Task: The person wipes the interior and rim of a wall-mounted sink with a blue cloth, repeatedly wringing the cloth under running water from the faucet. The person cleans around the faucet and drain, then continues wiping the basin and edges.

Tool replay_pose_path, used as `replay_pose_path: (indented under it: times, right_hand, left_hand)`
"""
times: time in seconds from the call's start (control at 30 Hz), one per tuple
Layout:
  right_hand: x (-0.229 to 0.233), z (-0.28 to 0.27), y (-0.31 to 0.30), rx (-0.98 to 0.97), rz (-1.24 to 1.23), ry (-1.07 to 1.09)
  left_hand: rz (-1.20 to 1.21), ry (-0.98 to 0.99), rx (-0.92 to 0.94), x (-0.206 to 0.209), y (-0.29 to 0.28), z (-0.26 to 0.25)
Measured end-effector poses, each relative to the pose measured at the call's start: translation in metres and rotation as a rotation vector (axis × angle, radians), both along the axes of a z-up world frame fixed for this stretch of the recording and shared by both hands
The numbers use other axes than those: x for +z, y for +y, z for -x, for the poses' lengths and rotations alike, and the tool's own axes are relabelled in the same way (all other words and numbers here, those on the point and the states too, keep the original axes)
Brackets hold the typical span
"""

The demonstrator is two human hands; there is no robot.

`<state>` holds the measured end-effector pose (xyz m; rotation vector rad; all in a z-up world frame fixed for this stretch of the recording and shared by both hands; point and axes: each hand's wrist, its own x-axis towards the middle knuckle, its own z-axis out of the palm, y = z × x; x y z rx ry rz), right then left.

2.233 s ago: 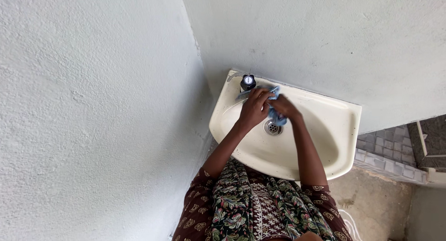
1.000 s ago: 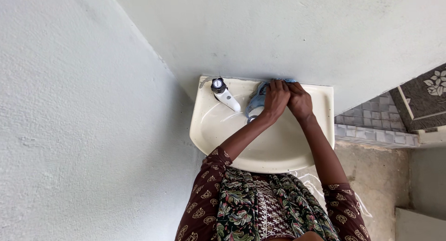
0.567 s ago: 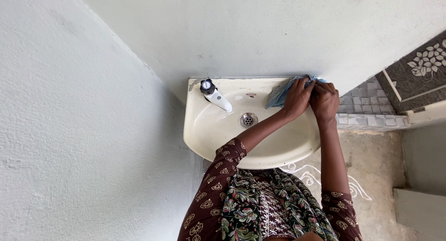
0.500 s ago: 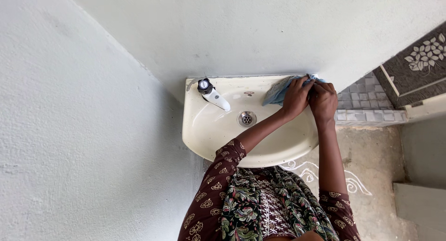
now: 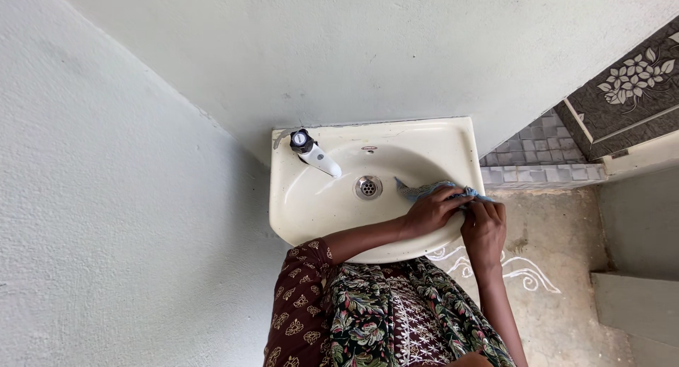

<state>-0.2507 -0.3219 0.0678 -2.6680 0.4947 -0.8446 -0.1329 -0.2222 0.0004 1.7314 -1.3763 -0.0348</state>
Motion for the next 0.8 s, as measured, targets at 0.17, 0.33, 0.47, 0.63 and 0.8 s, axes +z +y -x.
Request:
replay_pose_path:
  times: [0.17, 0.33, 0.47, 0.63, 0.8]
  right_hand:
    - [-0.011, -0.05, -0.029, 0.068, 0.002, 0.006]
    - [-0.016, -0.108, -0.058, 0.247, -0.081, -0.02]
    - [-0.019, -0.141, -0.065, 0.311, -0.038, -0.048]
    - [-0.006, -0.119, -0.056, 0.278, -0.109, 0.005]
    - [0.003, -0.059, -0.035, 0.2, -0.105, 0.021]
  left_hand:
    - [0.01, -0.258, 0.079, -0.012, -0.022, -0.047]
    - [-0.148, -0.151, 0.2, -0.01, -0.041, -0.095]
    - [-0.075, -0.062, 0.443, -0.004, -0.06, -0.113]
    - [-0.076, -0.071, 0.409, 0.007, -0.057, -0.096]
    - [-0.11, -0.048, 0.314, 0.004, -0.04, -0.039]
